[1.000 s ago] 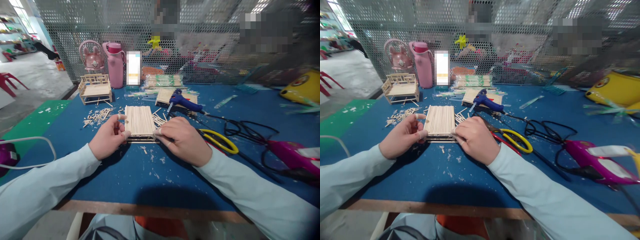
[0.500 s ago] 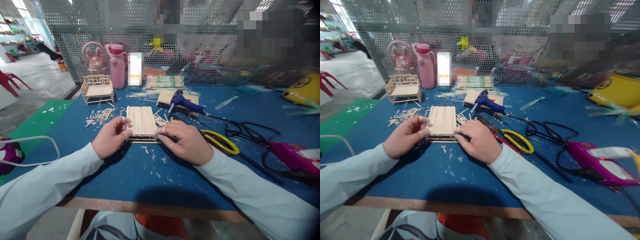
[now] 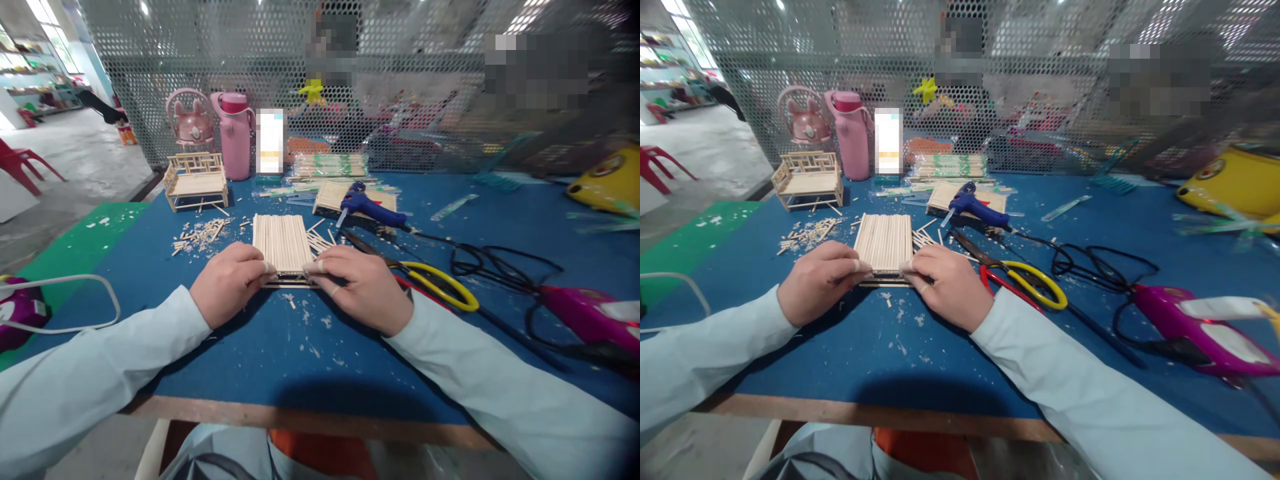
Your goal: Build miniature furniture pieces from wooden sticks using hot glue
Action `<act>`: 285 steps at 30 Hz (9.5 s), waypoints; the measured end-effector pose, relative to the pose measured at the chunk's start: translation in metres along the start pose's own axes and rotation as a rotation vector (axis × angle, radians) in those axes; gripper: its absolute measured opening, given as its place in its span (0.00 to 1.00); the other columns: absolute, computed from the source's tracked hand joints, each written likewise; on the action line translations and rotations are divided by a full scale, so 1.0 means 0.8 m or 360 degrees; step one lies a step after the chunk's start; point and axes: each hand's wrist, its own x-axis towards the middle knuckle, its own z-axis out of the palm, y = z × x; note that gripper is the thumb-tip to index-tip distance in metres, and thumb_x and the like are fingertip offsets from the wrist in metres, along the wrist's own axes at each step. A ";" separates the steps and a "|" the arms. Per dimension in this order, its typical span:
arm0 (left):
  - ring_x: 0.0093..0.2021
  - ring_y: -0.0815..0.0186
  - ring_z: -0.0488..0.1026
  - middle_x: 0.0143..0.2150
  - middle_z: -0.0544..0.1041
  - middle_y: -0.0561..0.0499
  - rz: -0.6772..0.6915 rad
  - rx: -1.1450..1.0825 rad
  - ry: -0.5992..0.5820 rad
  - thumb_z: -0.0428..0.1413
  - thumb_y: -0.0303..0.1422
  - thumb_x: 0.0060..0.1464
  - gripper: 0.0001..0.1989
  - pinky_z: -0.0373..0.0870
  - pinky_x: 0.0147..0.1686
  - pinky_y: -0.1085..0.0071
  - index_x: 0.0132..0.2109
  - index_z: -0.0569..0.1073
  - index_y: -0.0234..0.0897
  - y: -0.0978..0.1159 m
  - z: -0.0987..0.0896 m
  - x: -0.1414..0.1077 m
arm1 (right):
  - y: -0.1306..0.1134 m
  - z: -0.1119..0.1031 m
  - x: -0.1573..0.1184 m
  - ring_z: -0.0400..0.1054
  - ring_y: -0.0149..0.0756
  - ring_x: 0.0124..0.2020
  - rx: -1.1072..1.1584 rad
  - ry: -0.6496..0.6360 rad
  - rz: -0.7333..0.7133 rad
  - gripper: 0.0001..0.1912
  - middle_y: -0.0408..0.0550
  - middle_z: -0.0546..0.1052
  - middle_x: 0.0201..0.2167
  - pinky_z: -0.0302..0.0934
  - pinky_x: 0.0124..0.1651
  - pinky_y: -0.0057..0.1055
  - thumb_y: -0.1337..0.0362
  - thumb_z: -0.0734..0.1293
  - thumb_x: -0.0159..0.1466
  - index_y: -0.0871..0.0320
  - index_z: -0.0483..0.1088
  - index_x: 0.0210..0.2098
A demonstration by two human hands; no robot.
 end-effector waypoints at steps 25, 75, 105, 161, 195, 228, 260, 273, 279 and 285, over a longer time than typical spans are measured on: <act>0.34 0.67 0.70 0.35 0.73 0.46 -0.0256 0.0010 -0.0113 0.52 0.35 0.56 0.10 0.68 0.34 0.70 0.36 0.76 0.35 -0.002 -0.011 0.005 | -0.011 -0.030 0.006 0.59 0.27 0.19 -0.0067 -0.0636 0.0684 0.07 0.40 0.69 0.17 0.51 0.25 0.26 0.60 0.66 0.54 0.57 0.71 0.25; 0.32 0.68 0.70 0.35 0.72 0.48 -0.0578 -0.0584 -0.0317 0.57 0.31 0.49 0.07 0.71 0.34 0.68 0.38 0.73 0.35 0.007 -0.010 0.003 | 0.010 -0.015 0.002 0.68 0.32 0.31 -0.0039 -0.0026 0.0103 0.09 0.49 0.75 0.32 0.62 0.35 0.28 0.67 0.62 0.60 0.59 0.73 0.37; 0.36 0.68 0.73 0.51 0.68 0.42 -0.0606 -0.0763 -0.0318 0.53 0.27 0.47 0.22 0.73 0.33 0.71 0.52 0.63 0.35 0.001 -0.014 -0.002 | 0.014 -0.017 -0.001 0.62 0.28 0.22 0.0152 -0.0054 0.0532 0.08 0.41 0.69 0.22 0.57 0.27 0.25 0.74 0.60 0.51 0.57 0.64 0.30; 0.19 0.73 0.67 0.26 0.72 0.55 -0.2167 -0.1741 -0.0175 0.58 0.28 0.49 0.30 0.68 0.21 0.73 0.56 0.54 0.36 0.005 -0.004 0.036 | 0.028 -0.026 0.023 0.67 0.41 0.39 -0.0075 0.0505 0.0570 0.21 0.52 0.73 0.40 0.62 0.44 0.42 0.68 0.62 0.57 0.55 0.62 0.51; 0.27 0.68 0.70 0.33 0.73 0.47 -0.1454 -0.0989 -0.0235 0.42 0.43 0.57 0.20 0.65 0.26 0.72 0.44 0.69 0.32 -0.045 -0.027 0.025 | 0.000 -0.009 0.016 0.59 0.24 0.13 0.1497 -0.0671 0.1747 0.08 0.38 0.67 0.19 0.54 0.12 0.22 0.65 0.63 0.55 0.57 0.63 0.36; 0.40 0.56 0.69 0.41 0.74 0.44 -0.0370 0.0491 -0.0367 0.49 0.23 0.48 0.14 0.62 0.37 0.62 0.43 0.70 0.36 -0.015 -0.033 0.008 | 0.030 -0.020 0.010 0.64 0.26 0.23 0.1149 -0.0432 0.1183 0.30 0.43 0.71 0.29 0.57 0.21 0.21 0.77 0.59 0.46 0.59 0.61 0.50; 0.13 0.77 0.61 0.15 0.67 0.55 -0.2326 -0.1801 -0.0212 0.59 0.35 0.43 0.13 0.52 0.09 0.85 0.21 0.68 0.31 -0.020 -0.023 0.019 | 0.054 -0.063 0.007 0.69 0.34 0.29 -0.0294 -0.0333 0.1204 0.09 0.45 0.77 0.28 0.58 0.32 0.27 0.61 0.63 0.56 0.57 0.74 0.30; 0.12 0.79 0.57 0.13 0.61 0.60 -0.2179 -0.1893 0.0594 0.57 0.34 0.43 0.15 0.51 0.09 0.84 0.19 0.59 0.35 -0.027 -0.039 0.027 | 0.041 -0.035 0.006 0.68 0.38 0.39 -0.0741 -0.0892 0.0934 0.15 0.51 0.74 0.37 0.56 0.37 0.29 0.62 0.59 0.61 0.53 0.71 0.45; 0.12 0.79 0.57 0.13 0.62 0.60 -0.2209 -0.1907 0.0702 0.58 0.35 0.40 0.13 0.50 0.10 0.83 0.20 0.61 0.35 -0.028 -0.036 0.027 | 0.029 -0.038 0.010 0.68 0.42 0.41 -0.0831 -0.0824 0.1030 0.15 0.56 0.74 0.38 0.56 0.37 0.31 0.60 0.57 0.62 0.59 0.71 0.41; 0.12 0.79 0.58 0.14 0.64 0.59 -0.2239 -0.1923 0.0753 0.57 0.34 0.41 0.11 0.51 0.10 0.83 0.21 0.62 0.34 -0.027 -0.035 0.027 | 0.028 -0.051 -0.001 0.70 0.42 0.34 -0.0873 -0.1014 0.1064 0.12 0.56 0.74 0.35 0.55 0.30 0.31 0.62 0.59 0.60 0.58 0.73 0.36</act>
